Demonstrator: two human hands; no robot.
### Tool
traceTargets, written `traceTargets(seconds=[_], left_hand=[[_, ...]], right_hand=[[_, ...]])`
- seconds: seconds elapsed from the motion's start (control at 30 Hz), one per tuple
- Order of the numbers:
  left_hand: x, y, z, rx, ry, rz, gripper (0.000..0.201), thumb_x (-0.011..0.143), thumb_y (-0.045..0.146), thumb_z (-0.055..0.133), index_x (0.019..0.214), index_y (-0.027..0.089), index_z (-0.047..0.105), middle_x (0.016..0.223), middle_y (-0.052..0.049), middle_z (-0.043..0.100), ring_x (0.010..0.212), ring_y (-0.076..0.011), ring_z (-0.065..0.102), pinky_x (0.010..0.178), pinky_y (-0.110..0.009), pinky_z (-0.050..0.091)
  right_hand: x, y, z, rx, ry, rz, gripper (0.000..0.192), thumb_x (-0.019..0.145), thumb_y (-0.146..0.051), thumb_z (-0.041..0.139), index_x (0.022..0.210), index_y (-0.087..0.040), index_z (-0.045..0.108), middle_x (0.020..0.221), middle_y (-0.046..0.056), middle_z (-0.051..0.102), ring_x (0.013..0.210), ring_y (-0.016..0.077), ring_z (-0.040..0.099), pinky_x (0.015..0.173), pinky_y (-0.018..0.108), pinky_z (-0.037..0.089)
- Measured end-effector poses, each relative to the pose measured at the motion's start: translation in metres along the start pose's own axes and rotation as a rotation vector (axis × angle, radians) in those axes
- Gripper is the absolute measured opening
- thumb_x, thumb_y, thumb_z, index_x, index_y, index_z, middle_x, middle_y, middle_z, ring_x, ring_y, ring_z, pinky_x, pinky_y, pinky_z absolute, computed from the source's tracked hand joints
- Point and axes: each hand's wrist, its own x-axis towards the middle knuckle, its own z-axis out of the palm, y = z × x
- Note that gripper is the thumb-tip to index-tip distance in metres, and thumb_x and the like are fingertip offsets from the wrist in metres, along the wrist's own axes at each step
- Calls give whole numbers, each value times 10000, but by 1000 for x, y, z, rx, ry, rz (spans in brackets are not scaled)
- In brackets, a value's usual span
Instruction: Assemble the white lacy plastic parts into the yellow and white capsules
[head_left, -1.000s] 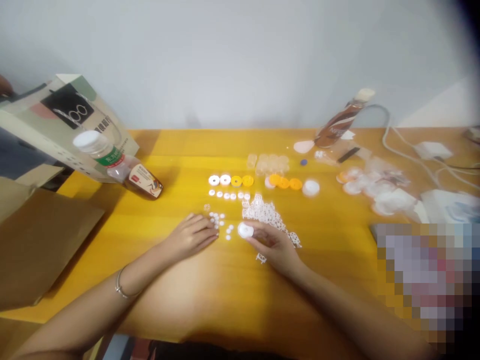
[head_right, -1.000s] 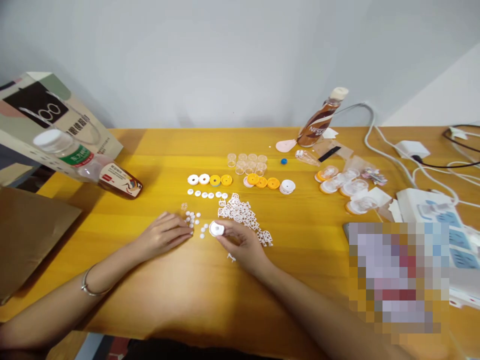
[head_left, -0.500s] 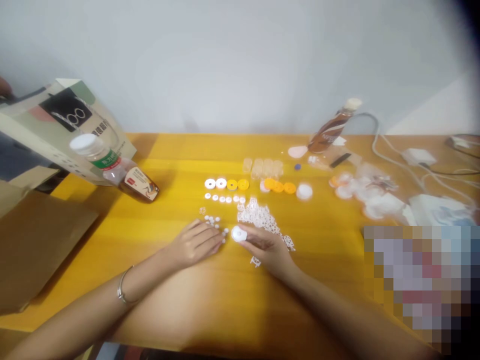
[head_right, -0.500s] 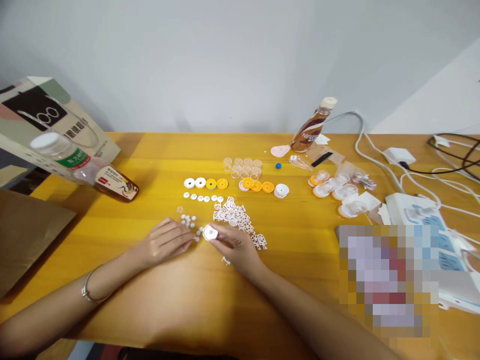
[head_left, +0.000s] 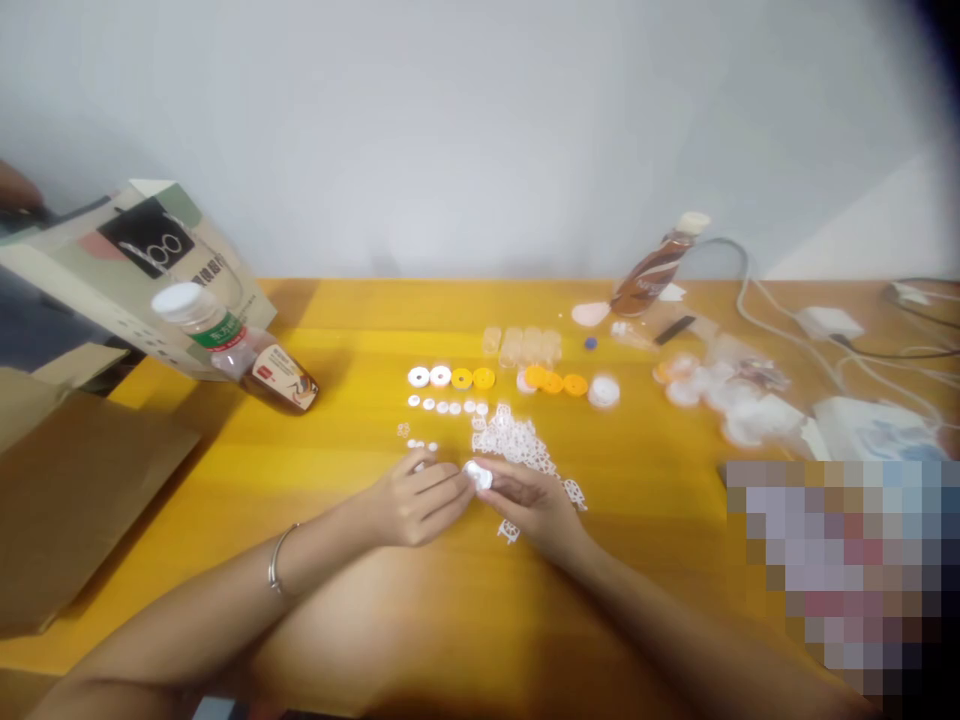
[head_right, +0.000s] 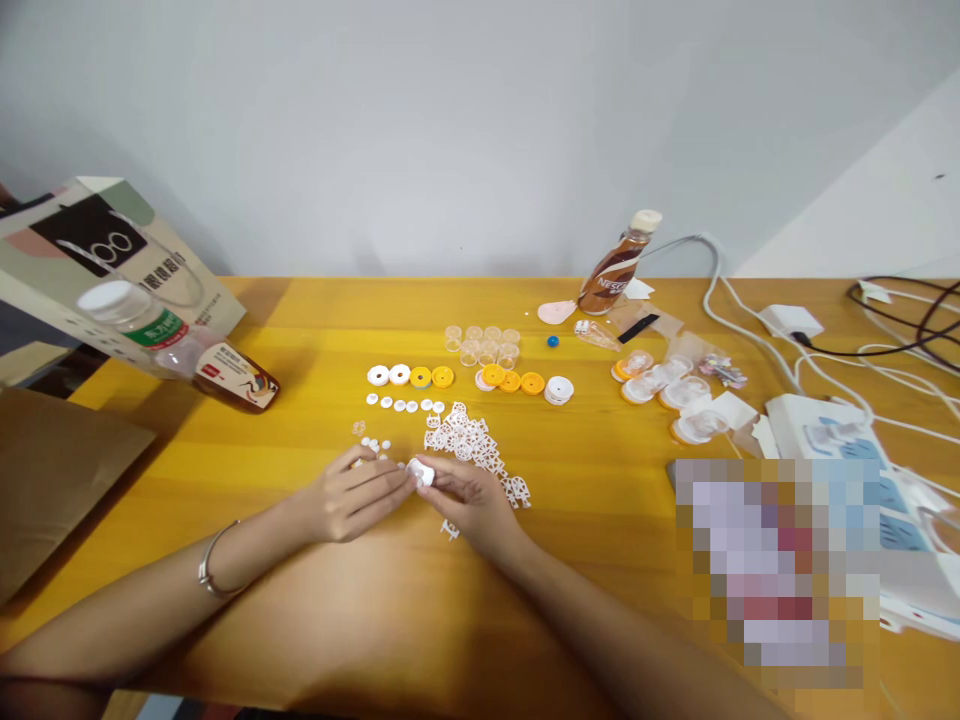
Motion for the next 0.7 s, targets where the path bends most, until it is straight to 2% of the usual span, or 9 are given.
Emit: traceTargets(seconds=[0.33,0.53,0.63,0.7], left_hand=[[-2,-3,-3,101,-79,83,225,845,81,473,1045,110,571,1045,-113,644,977,-210,582,739,-361,459],[0,0,-6,68,-67,79,248,841,74,473,1072,116,556,1033,-115,645,986,-209,579,749,-360,460],[-1,-1,-7,20,-46,34,267,836,61,479,1092,102,541,1039,-113,640,1002,-204,568,794,-357,439],[-3,-6,-7,-51,-22,-54,278,836,77,497,1108,123,530,1017,-93,645,994,-187,566,808,-339,427]], right_hand=[[1,-3,1,23,17,24,294,675,-236,696,968,-231,673,854,3,717,868,175,662,893,355,500],[0,-2,0,0,21,-8,279,676,-252,697,952,-222,671,837,12,714,834,171,667,860,340,521],[1,0,0,-3,29,-24,259,680,-253,696,936,-225,669,864,19,713,819,164,668,841,325,528],[1,0,0,-7,41,-29,255,678,-266,699,927,-226,668,876,23,712,819,166,668,837,327,528]])
